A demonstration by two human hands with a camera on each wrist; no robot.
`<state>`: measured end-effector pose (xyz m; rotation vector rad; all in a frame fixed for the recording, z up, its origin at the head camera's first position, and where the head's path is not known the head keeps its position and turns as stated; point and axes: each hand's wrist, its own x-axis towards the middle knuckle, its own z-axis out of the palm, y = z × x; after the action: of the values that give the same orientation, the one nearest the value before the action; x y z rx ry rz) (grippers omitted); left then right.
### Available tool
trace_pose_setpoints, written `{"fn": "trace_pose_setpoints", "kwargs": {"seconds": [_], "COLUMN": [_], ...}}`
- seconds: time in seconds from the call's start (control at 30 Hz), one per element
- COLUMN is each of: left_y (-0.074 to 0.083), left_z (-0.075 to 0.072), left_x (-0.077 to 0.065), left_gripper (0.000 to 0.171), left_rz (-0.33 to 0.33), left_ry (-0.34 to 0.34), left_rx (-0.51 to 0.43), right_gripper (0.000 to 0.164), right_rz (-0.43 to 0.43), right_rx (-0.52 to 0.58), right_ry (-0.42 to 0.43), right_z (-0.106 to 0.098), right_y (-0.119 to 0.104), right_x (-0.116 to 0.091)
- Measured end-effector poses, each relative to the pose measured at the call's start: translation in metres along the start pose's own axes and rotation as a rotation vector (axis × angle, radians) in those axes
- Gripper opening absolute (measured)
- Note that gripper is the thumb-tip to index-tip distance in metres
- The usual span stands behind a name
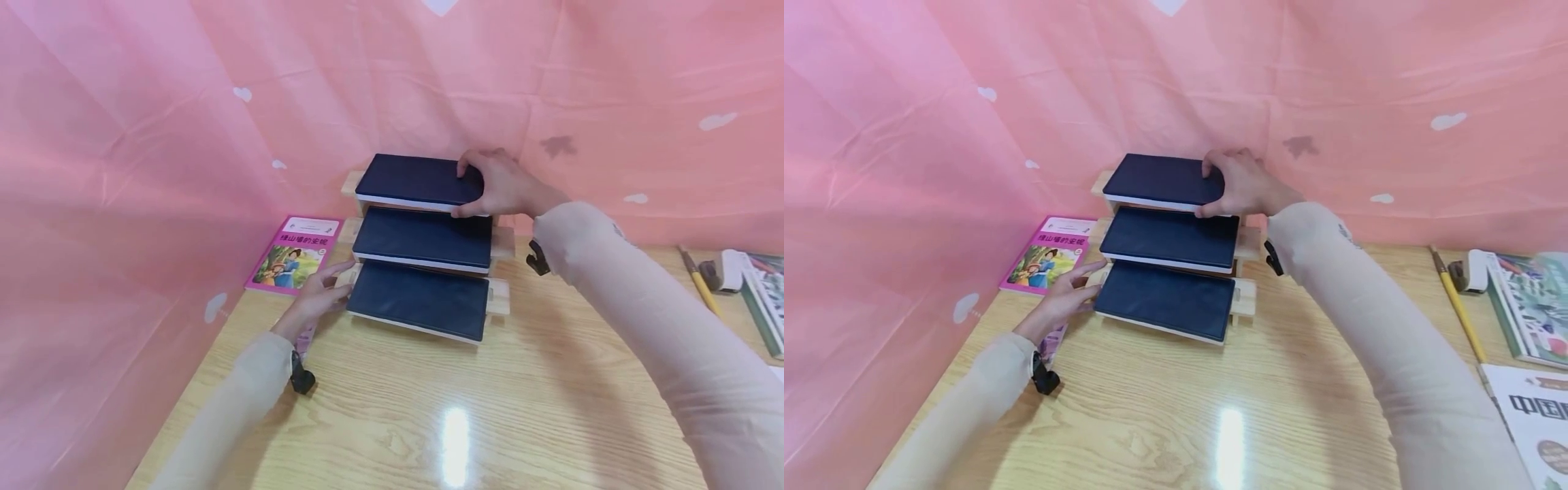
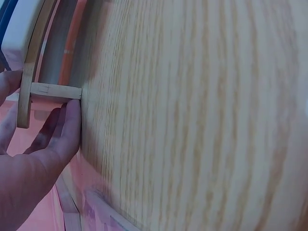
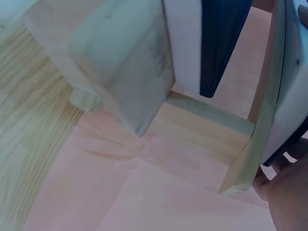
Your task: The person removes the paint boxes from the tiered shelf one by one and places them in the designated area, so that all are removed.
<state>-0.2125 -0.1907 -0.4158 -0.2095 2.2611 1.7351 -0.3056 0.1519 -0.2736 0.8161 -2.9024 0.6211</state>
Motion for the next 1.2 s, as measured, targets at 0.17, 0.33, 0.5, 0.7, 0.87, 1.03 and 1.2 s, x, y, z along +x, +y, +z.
{"fn": "trace_pose_setpoints", "kwargs": {"seconds": [0.17,0.33,0.5,0.7,0.87,1.03,1.2], "left_y": [0.0,0.0,0.0,0.001,0.001,0.0,0.002], "left_z": [-0.003,-0.002,-0.003,-0.007,-0.008,-0.008,-0.006], "left_x": [-0.002,-0.002,0.0,0.001,0.001,0.0,0.0], "left_gripper": [0.048,0.048,0.049,0.046,0.047,0.048,0.046], "left_rz": [0.017,0.014,0.023,0.007,0.011,0.017,0.017], "left_ry": [-0.004,-0.023,-0.031,-0.018,-0.019,-0.016,-0.025], "left_rx": [0.019,0.013,0.008,0.052,0.055,0.062,0.058], "right_gripper": [0.066,0.067,0.068,0.067,0.067,0.067,0.066], "right_rz": [0.003,-0.014,-0.019,-0.015,0.021,0.049,0.039], "right_rx": [0.006,0.011,0.015,0.022,0.029,0.045,0.106], "right_ry": [-0.019,-0.003,0.037,0.096,0.117,0.141,0.227], "right_z": [0.0,0.001,0.002,0.005,0.008,0.006,0.006], "right_y": [-0.003,-0.004,-0.005,-0.007,-0.009,-0.014,-0.022], "right_x": [-0.003,-0.008,-0.016,-0.026,-0.034,-0.043,-0.067]}}
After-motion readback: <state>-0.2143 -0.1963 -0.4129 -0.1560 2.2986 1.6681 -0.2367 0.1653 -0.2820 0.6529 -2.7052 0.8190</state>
